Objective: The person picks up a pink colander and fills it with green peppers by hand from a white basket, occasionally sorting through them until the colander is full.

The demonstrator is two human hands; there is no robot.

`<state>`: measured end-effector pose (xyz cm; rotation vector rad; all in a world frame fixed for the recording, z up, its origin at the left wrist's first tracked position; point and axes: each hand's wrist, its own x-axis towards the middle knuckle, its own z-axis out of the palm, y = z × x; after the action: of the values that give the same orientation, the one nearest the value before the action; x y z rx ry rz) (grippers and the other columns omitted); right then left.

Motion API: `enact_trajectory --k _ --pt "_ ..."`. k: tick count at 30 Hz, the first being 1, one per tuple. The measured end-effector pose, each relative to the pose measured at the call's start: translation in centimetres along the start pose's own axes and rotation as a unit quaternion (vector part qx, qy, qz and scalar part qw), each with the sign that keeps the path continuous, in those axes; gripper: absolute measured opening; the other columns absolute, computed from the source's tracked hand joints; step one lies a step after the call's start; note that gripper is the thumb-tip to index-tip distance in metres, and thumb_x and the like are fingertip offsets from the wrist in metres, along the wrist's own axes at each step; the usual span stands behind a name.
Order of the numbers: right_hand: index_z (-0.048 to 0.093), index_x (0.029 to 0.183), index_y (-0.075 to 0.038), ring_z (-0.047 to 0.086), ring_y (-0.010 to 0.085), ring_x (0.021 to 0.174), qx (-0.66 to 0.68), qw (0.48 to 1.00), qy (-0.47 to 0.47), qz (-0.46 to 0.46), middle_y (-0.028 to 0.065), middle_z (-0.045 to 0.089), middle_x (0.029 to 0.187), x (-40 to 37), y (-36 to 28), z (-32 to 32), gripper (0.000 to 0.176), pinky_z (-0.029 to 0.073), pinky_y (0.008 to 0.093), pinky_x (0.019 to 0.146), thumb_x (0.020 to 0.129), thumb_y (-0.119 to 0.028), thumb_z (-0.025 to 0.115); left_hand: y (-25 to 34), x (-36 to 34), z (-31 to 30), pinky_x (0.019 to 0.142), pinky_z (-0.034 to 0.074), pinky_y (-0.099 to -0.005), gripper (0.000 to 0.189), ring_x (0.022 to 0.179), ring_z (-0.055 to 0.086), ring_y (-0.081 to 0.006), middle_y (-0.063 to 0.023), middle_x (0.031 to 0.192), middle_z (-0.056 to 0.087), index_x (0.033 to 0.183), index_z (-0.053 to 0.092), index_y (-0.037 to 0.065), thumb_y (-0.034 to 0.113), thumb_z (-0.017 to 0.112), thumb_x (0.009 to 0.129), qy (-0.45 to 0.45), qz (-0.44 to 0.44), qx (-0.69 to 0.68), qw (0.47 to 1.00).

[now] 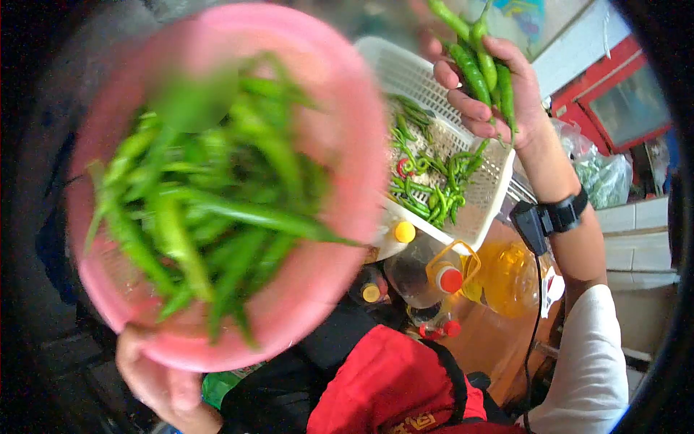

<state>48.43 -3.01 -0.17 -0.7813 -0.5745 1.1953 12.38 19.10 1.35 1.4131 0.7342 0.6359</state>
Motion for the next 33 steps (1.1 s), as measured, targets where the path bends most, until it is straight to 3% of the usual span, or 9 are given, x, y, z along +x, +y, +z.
enact_trajectory --k 1,9,15,21,22,24,26,27,33 --pt "0.047 0.109 0.000 0.051 0.0142 0.053 -0.017 1.000 -0.023 0.009 0.0098 0.056 0.085 0.7 -0.7 1.6 0.046 0.040 0.0231 0.032 0.084 -0.038 0.041 0.5 0.2 0.3 0.076 0.045 -0.0373 0.035 0.082 0.055 -0.0257 -0.0128 0.089 0.055 0.098 0.048 -0.001 0.010 0.049 0.066 -0.031 -0.204 -0.201 0.958" --pt "0.057 0.100 0.003 0.059 0.0178 0.087 -0.639 0.768 -0.033 -0.025 0.0110 0.061 0.095 3.9 2.2 8.8 0.039 0.045 0.0263 0.077 0.078 -0.031 0.057 -3.4 0.9 4.9 0.084 0.042 -0.0501 0.060 0.091 0.052 -0.0427 -0.0195 0.112 0.047 0.123 0.031 0.000 0.008 0.045 0.066 -0.153 -0.379 -0.268 0.873" --pt "0.055 0.101 -0.001 0.059 0.0146 0.079 -0.508 0.835 0.137 -0.163 0.0081 0.060 0.092 2.2 -1.0 5.5 0.032 0.048 0.0262 0.067 0.081 -0.027 0.054 -2.5 0.9 4.1 0.086 0.040 -0.0513 0.064 0.099 0.048 -0.0417 -0.0174 0.114 0.047 0.125 0.030 0.001 0.007 0.045 0.063 -0.151 -0.333 -0.297 0.882" --pt "0.051 0.102 -0.004 0.056 0.0109 0.069 -0.449 0.858 0.238 0.080 0.0053 0.057 0.087 -0.7 1.2 -5.0 0.023 0.049 0.0249 0.061 0.082 -0.014 0.044 -0.6 0.5 -3.8 0.088 0.040 -0.0430 0.051 0.097 0.050 -0.0281 -0.0140 0.109 0.050 0.114 0.043 -0.001 0.006 0.048 0.064 -0.164 -0.014 -0.074 0.984" --pt "0.051 0.103 -0.004 0.056 0.0095 0.069 -0.495 0.823 0.226 0.166 0.0053 0.057 0.088 -1.3 2.2 -6.7 0.025 0.049 0.0232 0.060 0.082 -0.015 0.043 -0.9 0.6 -6.8 0.088 0.039 -0.0422 0.050 0.098 0.049 -0.0272 -0.0139 0.108 0.050 0.113 0.043 -0.001 0.007 0.050 0.064 -0.246 0.150 0.121 0.950" --pt "0.050 0.110 -0.005 0.058 0.0224 0.079 -0.647 0.692 0.133 0.292 0.0125 0.058 0.094 -2.9 4.6 -10.3 0.039 0.048 0.0338 0.071 0.076 -0.024 0.052 2.1 0.9 -6.5 0.093 0.037 -0.0434 0.056 0.110 0.042 -0.0286 -0.0174 0.119 0.043 0.121 0.037 -0.001 0.004 0.049 0.067 -0.057 -0.188 -0.306 0.931" --pt "0.049 0.113 -0.007 0.055 0.0310 0.089 -0.750 0.538 0.031 0.384 0.0174 0.057 0.099 -4.3 7.9 -14.0 0.048 0.044 0.0405 0.079 0.071 -0.028 0.057 1.3 2.0 -11.2 0.099 0.030 -0.0449 0.063 0.125 0.024 -0.0297 -0.0204 0.134 0.023 0.130 0.023 0.000 0.000 0.045 0.072 0.053 -0.042 -0.265 0.962" --pt "0.049 0.114 -0.007 0.053 0.0341 0.094 -0.764 0.493 0.003 0.417 0.0193 0.055 0.103 -5.2 9.7 -15.4 0.052 0.041 0.0431 0.083 0.069 -0.029 0.059 1.7 2.7 -13.7 0.102 0.026 -0.0443 0.066 0.130 0.006 -0.0289 -0.0191 0.140 -0.001 0.134 0.010 0.003 -0.001 0.041 0.076 -0.149 -0.121 -0.342 0.920" --pt "0.053 0.106 -0.007 0.060 0.0268 0.082 -0.914 0.343 -0.021 0.216 0.0138 0.060 0.089 -10.1 16.8 -13.9 0.049 0.047 0.0412 0.069 0.069 -0.038 0.062 1.6 3.0 -13.9 0.091 0.030 -0.0390 0.050 0.112 0.016 -0.0248 -0.0146 0.121 0.011 0.117 0.018 0.003 -0.002 0.042 0.073 -0.020 -0.028 -0.310 0.950"
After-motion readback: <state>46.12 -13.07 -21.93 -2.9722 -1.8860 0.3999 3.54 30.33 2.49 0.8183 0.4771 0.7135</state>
